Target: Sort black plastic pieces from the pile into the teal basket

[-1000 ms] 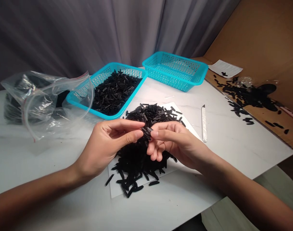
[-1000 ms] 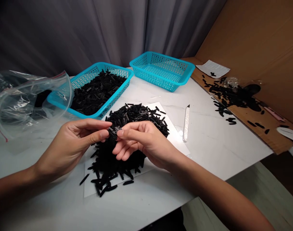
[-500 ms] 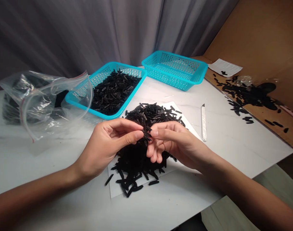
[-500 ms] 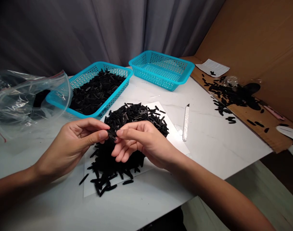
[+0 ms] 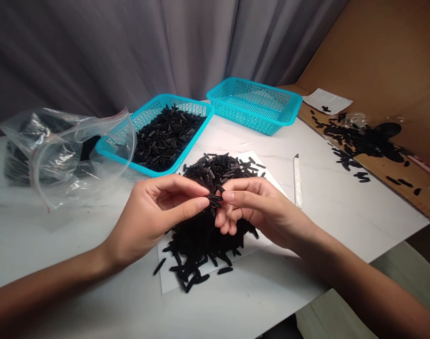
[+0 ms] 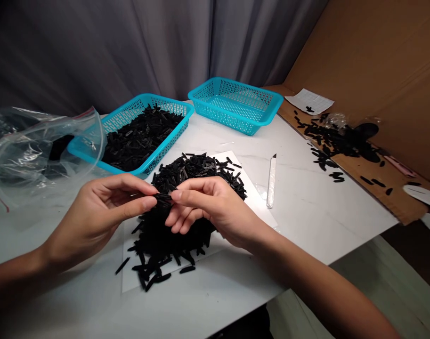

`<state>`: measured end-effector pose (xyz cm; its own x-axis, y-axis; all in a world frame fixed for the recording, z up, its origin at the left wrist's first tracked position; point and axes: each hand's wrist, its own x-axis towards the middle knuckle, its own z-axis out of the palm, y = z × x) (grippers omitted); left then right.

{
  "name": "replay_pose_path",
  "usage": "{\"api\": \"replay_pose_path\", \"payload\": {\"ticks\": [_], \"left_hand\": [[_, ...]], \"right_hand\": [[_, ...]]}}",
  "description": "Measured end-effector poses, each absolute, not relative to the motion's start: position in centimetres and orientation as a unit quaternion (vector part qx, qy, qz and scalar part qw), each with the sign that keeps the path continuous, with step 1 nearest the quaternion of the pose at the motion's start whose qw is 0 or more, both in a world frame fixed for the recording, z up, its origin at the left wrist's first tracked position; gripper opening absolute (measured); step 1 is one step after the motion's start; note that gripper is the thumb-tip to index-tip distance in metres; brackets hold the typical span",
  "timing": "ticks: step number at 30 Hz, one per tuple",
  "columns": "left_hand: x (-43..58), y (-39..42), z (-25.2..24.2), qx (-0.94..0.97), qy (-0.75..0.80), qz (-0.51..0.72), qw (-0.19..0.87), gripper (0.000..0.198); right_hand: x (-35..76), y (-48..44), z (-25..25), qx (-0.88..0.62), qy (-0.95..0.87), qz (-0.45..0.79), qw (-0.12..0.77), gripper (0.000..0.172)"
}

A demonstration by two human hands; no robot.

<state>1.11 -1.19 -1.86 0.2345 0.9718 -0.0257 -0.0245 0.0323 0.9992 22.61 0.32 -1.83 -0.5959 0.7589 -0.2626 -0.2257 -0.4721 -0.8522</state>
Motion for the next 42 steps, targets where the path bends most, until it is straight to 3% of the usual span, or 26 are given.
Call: {"api": "replay_pose_path", "payload": {"ticks": [6,10,16,19,25,28,32,38,42], "left_hand": [[1.1,-1.4,-1.4,0.578,0.425,0.446,0.535,0.016],[1.1,-1.4,-1.3,0.574,0.436,0.44,0.536,0.013],[0.9,-1.1,-1.6,0.531,0.461,0.413,0.579,0.008],[0.9,-1.0,-1.7,0.513,0.468,0.405,0.595,0.009],[1.0,-0.7,-1.6,0.469,0.472,0.396,0.633,0.006],[1.2,-0.7,-1.5,0.456,0.466,0.379,0.657,0.006],[1.5,-0.9,-1.5,0.428,0.462,0.368,0.684,0.01],[1.4,-0.8,-2.2,0.425,0.462,0.355,0.693,0.018],[1.3,-0.6,-2.4,0.501,0.45,0.357,0.647,0.02]], "right_hand": [[22.7,0.4,-2.3,-0.331,-0.43,0.764,0.349,0.015],[22.7,0.3,-2.4,-0.348,-0.467,0.723,0.371,0.029],[22.7,0.0,-1.9,-0.369,-0.587,0.602,0.397,0.025],[22.4,-0.4,-1.9,-0.393,-0.647,0.504,0.417,0.021],[22.2,-0.8,-3.1,-0.341,-0.801,0.181,0.458,0.017],[22.3,-0.8,-3.4,-0.335,-0.819,0.104,0.454,0.01],[22.2,-0.8,-3.2,-0.358,-0.796,0.175,0.455,0.007],[22.0,-0.4,-2.3,-0.406,-0.604,0.561,0.395,0.011],[22.4,0.0,-2.0,-0.406,-0.526,0.66,0.35,0.018]]}}
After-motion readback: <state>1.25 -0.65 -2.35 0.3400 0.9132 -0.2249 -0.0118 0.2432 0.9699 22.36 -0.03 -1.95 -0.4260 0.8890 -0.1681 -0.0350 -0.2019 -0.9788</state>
